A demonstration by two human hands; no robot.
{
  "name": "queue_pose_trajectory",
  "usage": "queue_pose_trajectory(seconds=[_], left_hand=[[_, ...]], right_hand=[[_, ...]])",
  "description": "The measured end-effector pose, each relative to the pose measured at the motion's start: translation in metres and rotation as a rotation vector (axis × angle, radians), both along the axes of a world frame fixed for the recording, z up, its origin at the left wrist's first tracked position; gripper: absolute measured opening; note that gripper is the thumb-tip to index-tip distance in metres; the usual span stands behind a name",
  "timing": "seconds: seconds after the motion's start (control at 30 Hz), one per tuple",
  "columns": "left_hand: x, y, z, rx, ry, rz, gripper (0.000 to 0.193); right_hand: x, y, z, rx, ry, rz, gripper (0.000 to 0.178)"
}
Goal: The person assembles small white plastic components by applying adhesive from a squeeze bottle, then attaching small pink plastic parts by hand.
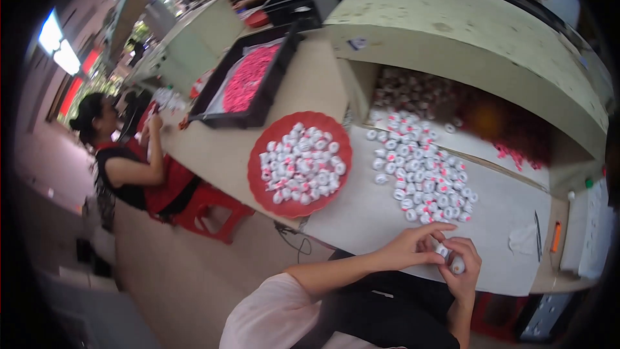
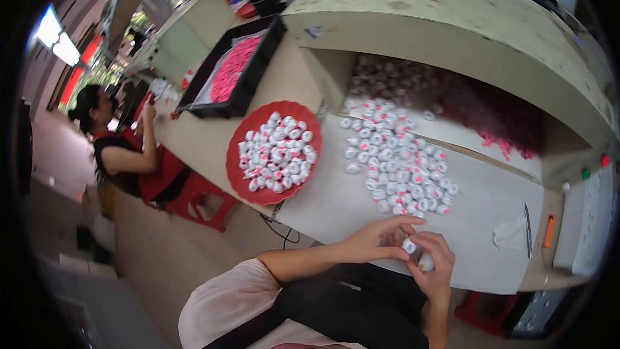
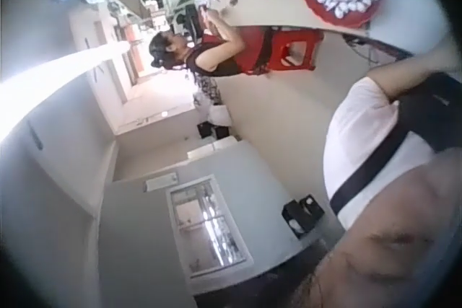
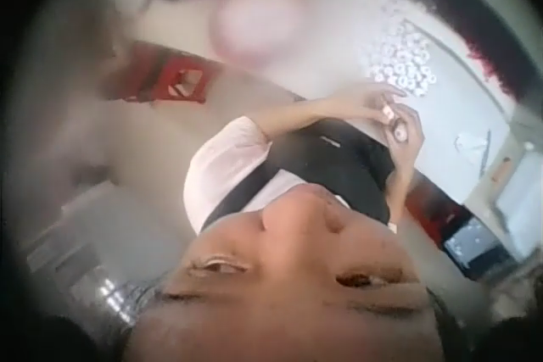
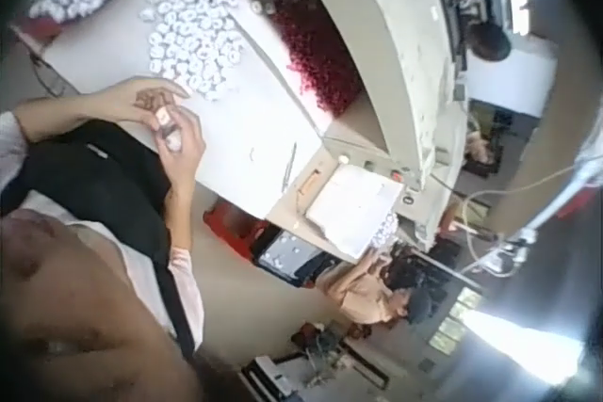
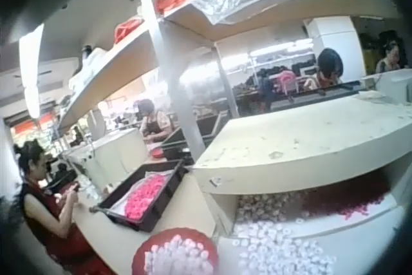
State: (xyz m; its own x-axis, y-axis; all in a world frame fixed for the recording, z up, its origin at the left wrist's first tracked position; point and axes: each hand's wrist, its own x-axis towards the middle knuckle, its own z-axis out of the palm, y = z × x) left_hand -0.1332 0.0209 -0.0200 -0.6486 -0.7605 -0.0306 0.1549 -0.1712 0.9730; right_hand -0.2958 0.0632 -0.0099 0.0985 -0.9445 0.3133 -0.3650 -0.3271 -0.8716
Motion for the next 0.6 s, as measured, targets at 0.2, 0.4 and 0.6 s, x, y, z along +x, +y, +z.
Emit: queue_pose_trajectory(seconds=[0.2, 0.4, 0.6], left_hand=[[-0.009, 0.005, -0.017, 0.217, 0.226, 0.006, 0.036], [-0.003, 0.005, -0.027, 0.092, 0.284, 0.179, 0.018], [-0.001, 0.015, -0.019, 0.212, 0.312, 0.131, 0.02]], right_hand=[[0.007, 0.01, -0.011, 0.042, -0.03, -0.066, 0.027], [-0.028, 0.003, -0.046, 0.068, -0.339, 0.093, 0.04], [-0.024, 0.019, -0.024, 0.133, -0.212, -0.094, 0.055]])
